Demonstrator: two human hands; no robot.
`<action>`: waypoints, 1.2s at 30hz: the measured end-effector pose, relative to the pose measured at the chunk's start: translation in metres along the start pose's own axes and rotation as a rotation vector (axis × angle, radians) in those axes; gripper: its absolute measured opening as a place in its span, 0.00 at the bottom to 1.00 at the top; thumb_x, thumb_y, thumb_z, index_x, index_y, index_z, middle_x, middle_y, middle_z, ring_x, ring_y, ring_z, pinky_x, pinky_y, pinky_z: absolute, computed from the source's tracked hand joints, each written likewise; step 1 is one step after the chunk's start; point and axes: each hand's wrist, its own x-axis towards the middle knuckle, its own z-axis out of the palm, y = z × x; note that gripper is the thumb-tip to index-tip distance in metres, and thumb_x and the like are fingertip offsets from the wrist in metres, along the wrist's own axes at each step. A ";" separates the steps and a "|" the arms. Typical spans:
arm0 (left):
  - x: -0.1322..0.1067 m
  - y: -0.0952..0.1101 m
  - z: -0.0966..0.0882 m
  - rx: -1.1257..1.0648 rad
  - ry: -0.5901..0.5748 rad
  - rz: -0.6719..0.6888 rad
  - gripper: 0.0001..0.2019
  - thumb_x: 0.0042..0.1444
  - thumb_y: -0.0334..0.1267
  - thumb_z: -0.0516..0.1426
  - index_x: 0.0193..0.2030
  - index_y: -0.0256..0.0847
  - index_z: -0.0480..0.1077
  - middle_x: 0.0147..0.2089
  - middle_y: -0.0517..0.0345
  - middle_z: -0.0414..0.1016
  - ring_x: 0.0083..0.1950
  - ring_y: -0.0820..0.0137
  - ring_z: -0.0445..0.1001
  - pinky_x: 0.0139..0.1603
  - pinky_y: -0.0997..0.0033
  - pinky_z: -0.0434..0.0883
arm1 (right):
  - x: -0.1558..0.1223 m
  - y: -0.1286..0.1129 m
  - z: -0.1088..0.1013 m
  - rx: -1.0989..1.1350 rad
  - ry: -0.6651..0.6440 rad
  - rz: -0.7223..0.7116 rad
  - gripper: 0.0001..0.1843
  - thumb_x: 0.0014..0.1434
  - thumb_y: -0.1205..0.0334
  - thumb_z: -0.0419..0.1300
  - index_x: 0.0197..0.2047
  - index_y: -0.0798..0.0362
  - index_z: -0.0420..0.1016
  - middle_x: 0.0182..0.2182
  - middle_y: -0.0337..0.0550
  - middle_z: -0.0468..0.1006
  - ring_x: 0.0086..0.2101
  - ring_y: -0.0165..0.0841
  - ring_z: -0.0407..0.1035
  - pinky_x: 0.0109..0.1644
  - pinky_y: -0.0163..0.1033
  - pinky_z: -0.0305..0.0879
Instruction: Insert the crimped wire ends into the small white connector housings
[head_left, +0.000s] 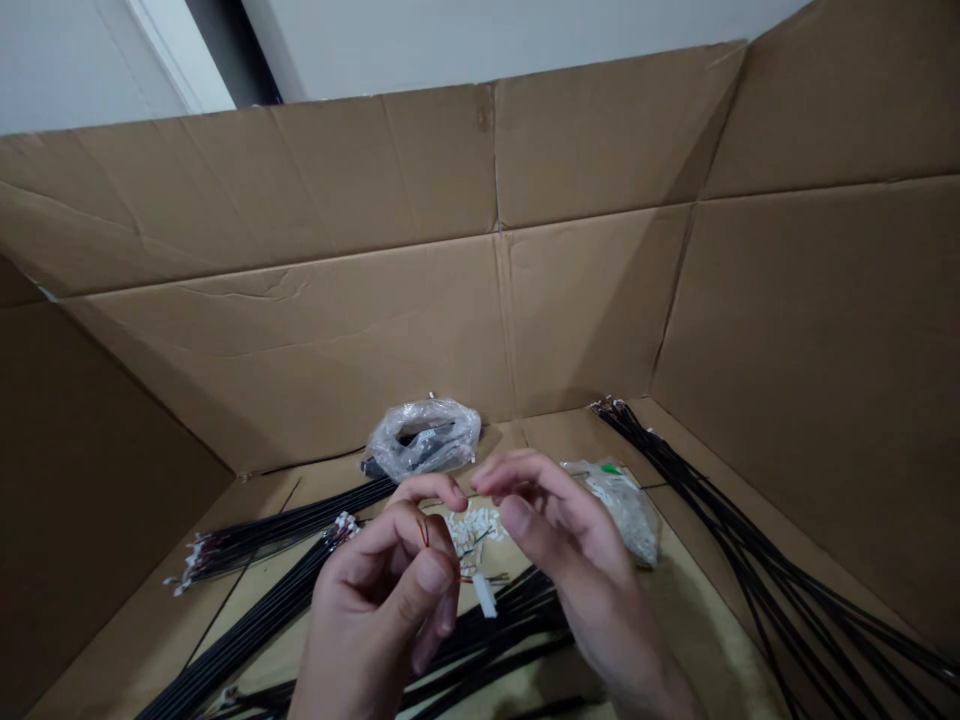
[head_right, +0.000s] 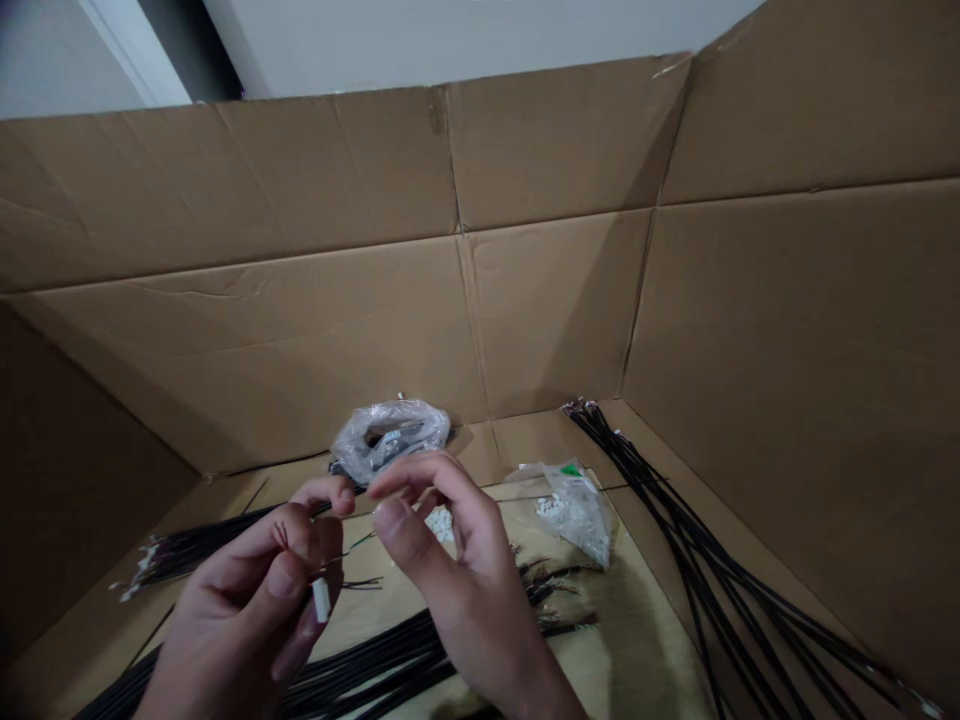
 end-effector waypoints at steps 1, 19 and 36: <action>0.000 0.000 0.001 0.001 0.019 -0.016 0.23 0.53 0.53 0.71 0.23 0.38 0.71 0.36 0.60 0.74 0.18 0.87 0.63 0.14 0.89 0.56 | -0.003 -0.004 -0.002 -0.061 0.000 -0.057 0.12 0.68 0.46 0.65 0.41 0.43 0.83 0.43 0.38 0.79 0.48 0.34 0.72 0.56 0.37 0.66; -0.004 -0.002 0.023 0.122 0.305 0.248 0.11 0.55 0.45 0.70 0.40 0.45 0.77 0.47 0.54 0.77 0.28 0.73 0.75 0.20 0.77 0.75 | -0.018 -0.024 -0.002 -0.289 0.140 -0.036 0.09 0.64 0.55 0.67 0.31 0.44 0.80 0.47 0.39 0.82 0.54 0.41 0.74 0.64 0.49 0.62; -0.016 -0.005 0.039 0.312 0.397 0.450 0.13 0.64 0.34 0.56 0.31 0.50 0.79 0.49 0.55 0.72 0.58 0.61 0.68 0.39 0.71 0.70 | -0.021 -0.023 0.000 -0.203 0.125 0.046 0.09 0.64 0.53 0.68 0.32 0.44 0.80 0.50 0.39 0.85 0.57 0.44 0.73 0.66 0.54 0.60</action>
